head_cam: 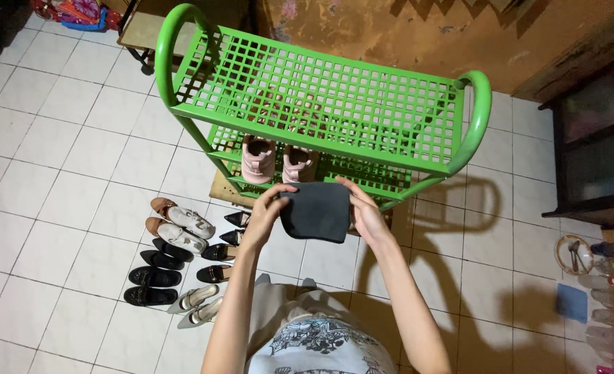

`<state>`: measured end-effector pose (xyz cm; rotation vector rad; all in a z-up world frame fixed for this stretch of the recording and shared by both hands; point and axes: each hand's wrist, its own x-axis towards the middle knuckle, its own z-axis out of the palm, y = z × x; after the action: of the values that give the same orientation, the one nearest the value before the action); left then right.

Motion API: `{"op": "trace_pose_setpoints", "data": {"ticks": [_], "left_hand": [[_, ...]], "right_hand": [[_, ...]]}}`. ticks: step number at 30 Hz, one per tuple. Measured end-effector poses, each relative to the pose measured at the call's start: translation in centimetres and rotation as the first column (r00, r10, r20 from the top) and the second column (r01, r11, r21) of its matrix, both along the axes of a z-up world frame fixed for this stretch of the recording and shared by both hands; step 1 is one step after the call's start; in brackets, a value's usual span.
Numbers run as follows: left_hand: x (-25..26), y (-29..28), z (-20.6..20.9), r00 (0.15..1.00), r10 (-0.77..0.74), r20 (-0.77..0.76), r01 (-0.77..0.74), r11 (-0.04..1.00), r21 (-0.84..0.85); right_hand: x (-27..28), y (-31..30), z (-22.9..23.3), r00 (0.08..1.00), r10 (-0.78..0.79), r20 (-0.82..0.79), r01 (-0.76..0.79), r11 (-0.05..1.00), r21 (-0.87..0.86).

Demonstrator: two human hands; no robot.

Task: Cleaning pink sneakers with a sponge and placing them on a green shoe rack

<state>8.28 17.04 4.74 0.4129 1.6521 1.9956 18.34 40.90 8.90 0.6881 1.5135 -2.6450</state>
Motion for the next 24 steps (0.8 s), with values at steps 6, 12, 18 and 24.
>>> {"op": "trace_pose_setpoints", "data": {"ticks": [6, 12, 18, 24], "left_hand": [[1.1, 1.2, 3.7, 0.999, 0.006, -0.045, -0.006, 1.000, -0.001], [1.2, 1.6, -0.3, 0.975, 0.080, -0.206, -0.087, 0.996, -0.024], [1.6, 2.0, -3.8, 0.994, 0.109, -0.018, -0.111, 0.979, -0.169], [0.9, 0.9, -2.6, 0.937, 0.242, -0.251, -0.282, 0.950, -0.135]], "right_hand": [[1.4, 1.3, -7.3, 0.997, 0.075, -0.017, -0.077, 0.968, -0.238], [2.1, -0.6, -4.8, 0.989, 0.011, 0.146, -0.018, 0.999, 0.044], [0.4, -1.9, -6.9, 0.988, -0.156, 0.000, 0.139, 0.880, 0.454], [-0.8, -2.7, -4.4, 0.991, -0.125, 0.046, 0.114, 0.973, 0.199]]}}
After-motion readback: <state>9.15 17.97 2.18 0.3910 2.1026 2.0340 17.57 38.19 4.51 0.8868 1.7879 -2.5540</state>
